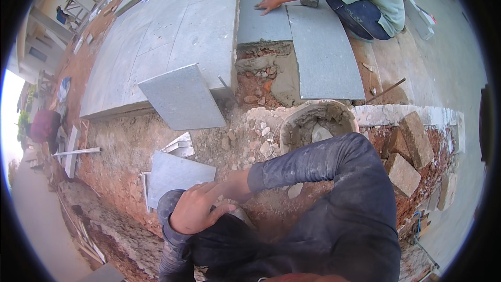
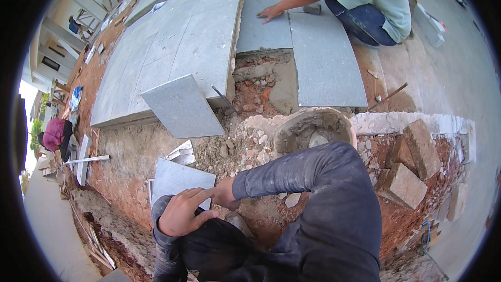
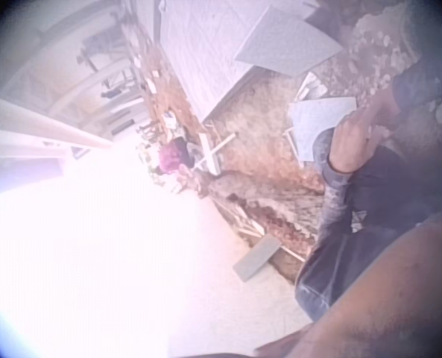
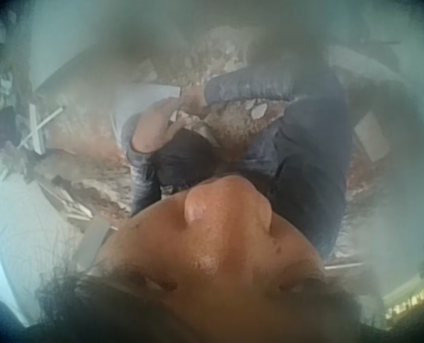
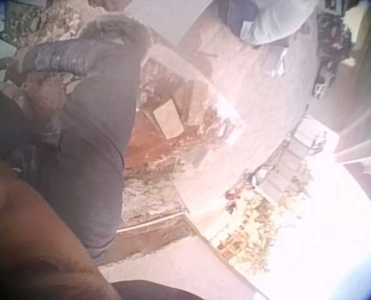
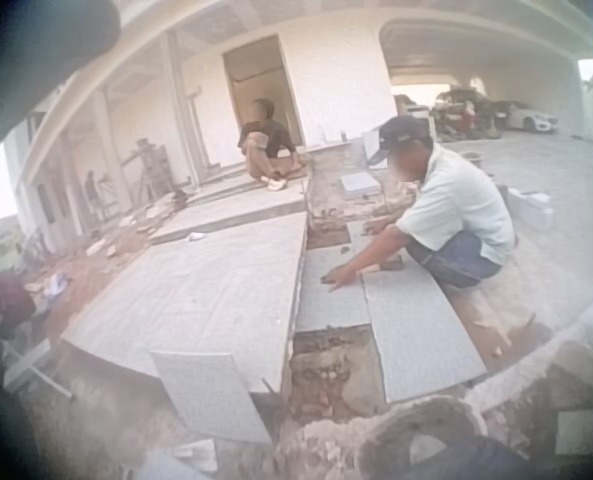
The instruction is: The person scoops cement from a bucket using a trowel and spreads it onto the back of a square tile. They then move to a water tap to rinse the trowel and return to the work area to continue applying cement to tiles.
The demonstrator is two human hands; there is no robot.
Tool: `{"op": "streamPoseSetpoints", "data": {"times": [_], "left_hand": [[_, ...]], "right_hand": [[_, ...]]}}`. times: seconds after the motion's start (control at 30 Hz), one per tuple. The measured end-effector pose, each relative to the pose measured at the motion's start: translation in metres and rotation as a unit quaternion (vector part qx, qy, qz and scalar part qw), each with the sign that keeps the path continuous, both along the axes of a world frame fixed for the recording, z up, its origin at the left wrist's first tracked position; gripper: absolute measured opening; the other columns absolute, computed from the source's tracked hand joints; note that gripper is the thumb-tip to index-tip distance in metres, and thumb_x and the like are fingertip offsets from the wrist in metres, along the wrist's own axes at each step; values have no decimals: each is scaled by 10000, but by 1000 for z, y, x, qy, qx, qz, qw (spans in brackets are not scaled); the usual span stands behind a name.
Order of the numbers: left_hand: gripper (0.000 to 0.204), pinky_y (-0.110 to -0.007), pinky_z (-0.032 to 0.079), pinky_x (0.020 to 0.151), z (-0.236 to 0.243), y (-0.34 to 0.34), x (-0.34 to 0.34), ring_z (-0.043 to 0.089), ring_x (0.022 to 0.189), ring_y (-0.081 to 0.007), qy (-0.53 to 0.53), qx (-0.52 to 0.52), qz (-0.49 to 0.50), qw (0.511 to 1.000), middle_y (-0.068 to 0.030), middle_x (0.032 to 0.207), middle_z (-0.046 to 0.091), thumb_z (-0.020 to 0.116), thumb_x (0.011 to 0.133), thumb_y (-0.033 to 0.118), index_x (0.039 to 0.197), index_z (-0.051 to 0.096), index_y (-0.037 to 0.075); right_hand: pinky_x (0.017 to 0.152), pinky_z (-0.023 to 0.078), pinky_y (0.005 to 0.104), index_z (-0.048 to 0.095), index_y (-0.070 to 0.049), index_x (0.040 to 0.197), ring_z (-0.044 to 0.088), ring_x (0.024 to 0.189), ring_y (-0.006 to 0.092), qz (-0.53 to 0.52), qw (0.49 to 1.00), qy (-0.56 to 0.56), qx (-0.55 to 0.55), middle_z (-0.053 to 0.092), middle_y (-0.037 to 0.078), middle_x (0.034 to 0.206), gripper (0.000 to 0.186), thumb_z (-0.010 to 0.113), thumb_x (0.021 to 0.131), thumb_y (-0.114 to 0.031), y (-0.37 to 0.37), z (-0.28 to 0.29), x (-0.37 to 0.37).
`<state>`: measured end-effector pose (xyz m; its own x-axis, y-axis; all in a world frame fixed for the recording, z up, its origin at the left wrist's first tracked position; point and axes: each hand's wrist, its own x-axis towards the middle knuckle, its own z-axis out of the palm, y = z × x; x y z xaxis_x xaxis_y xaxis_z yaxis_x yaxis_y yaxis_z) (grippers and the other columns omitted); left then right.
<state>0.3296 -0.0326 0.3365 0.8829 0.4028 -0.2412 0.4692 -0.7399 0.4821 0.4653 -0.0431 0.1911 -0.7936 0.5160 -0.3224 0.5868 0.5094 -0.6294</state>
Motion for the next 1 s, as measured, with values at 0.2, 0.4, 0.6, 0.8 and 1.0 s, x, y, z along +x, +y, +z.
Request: {"op": "streamPoseSetpoints", "data": {"times": [0.2,0.4,0.6,0.8,1.0], "left_hand": [[466,-422,486,730,-1,1,0,609,833,-388,-22,-2,-2,1000,-177,910,634,715,802,297,1145,584,9],[458,-423,485,729,-4,2,-1,609,829,-388,-32,-1,-6,999,-178,907,633,712,805,304,1135,587,13],[449,-421,487,730,-4,3,-2,610,822,-385,-32,1,-7,999,-176,897,631,707,811,304,1135,588,17],[451,-421,488,727,-4,2,-1,611,818,-381,-34,7,-6,999,-173,893,631,701,818,312,1144,589,21],[462,-422,490,727,-5,3,-3,610,817,-383,-38,8,-9,999,-173,897,634,700,816,321,1151,587,24]], "right_hand": [[703,545,396,656,-10,883,670,850,327,-1,1000,-4,8,668,147,890,240,669,700,-165,1,-7,-2],[694,545,401,669,-21,899,673,860,321,-7,1000,-8,11,671,150,901,226,650,705,-136,1,-7,-2],[722,544,403,685,-21,886,670,878,319,-12,1000,2,14,667,151,957,199,615,726,-116,0,-5,-1],[744,541,402,691,-15,894,665,894,323,-2,1000,-8,10,664,155,985,203,600,737,-106,0,-10,-3],[760,537,407,693,0,881,662,902,327,5,1000,-16,-6,663,160,999,196,594,741,-96,1,-3,-1]]}}
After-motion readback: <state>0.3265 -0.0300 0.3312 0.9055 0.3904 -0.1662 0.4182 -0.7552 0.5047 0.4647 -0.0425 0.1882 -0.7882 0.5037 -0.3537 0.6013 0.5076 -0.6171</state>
